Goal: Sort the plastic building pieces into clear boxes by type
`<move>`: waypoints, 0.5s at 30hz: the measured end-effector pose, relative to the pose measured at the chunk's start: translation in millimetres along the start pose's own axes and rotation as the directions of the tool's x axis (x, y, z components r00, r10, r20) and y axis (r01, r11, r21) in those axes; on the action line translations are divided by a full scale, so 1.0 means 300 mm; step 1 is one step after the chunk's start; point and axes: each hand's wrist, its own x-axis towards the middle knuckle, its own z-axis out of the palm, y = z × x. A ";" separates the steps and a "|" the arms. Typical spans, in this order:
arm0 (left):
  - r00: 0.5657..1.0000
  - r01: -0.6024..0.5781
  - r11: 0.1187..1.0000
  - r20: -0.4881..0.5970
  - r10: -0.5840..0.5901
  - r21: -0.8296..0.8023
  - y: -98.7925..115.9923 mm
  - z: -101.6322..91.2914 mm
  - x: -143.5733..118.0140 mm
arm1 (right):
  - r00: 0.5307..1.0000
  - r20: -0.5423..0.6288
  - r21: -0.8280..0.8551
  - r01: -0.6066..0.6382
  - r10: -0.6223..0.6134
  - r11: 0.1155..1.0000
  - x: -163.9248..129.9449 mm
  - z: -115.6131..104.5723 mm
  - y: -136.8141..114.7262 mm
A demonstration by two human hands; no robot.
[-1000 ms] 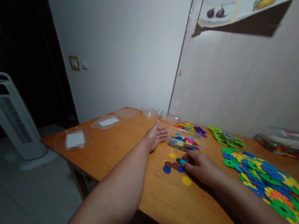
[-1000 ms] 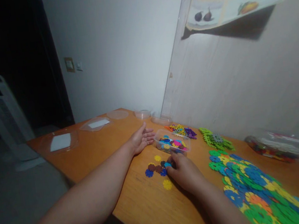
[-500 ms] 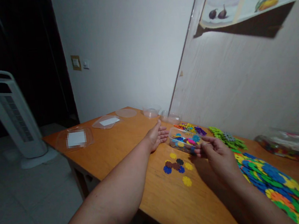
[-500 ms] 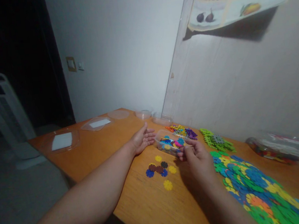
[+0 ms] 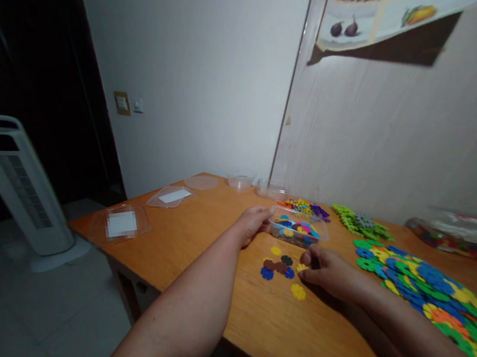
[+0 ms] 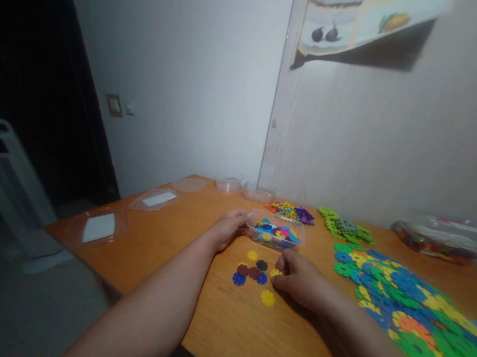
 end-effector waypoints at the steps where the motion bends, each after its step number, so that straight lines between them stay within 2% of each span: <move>1: 1.000 -0.005 1.000 0.010 0.005 0.019 0.000 0.002 -0.001 | 1.000 0.002 0.049 0.016 -0.016 0.999 -0.001 0.001 -0.009; 4: 0.999 -0.026 0.999 0.036 0.024 0.046 0.005 0.011 -0.010 | 0.994 -0.088 0.277 0.080 -0.057 0.957 -0.008 -0.011 -0.064; 7: 0.997 -0.027 0.999 0.071 0.025 0.030 0.012 0.019 -0.019 | 0.944 -0.330 0.507 0.174 0.004 0.844 -0.022 -0.046 -0.140; 9: 0.996 -0.028 0.999 0.083 0.025 0.028 0.014 0.021 -0.021 | 0.896 -0.439 0.556 0.213 0.066 0.803 -0.033 -0.064 -0.173; 10: 0.997 -0.028 0.999 0.078 0.026 0.029 0.013 0.020 -0.021 | 0.891 -0.448 0.550 0.211 0.073 0.808 -0.038 -0.066 -0.177; 12: 0.998 -0.032 0.999 0.057 0.029 0.038 0.009 0.017 -0.018 | 0.929 -0.368 0.475 0.161 0.029 0.865 -0.043 -0.057 -0.163; 15: 0.998 -0.036 0.997 0.047 0.034 0.062 -0.001 0.009 -0.009 | 0.993 -0.095 0.222 0.092 -0.073 0.971 -0.039 -0.021 -0.104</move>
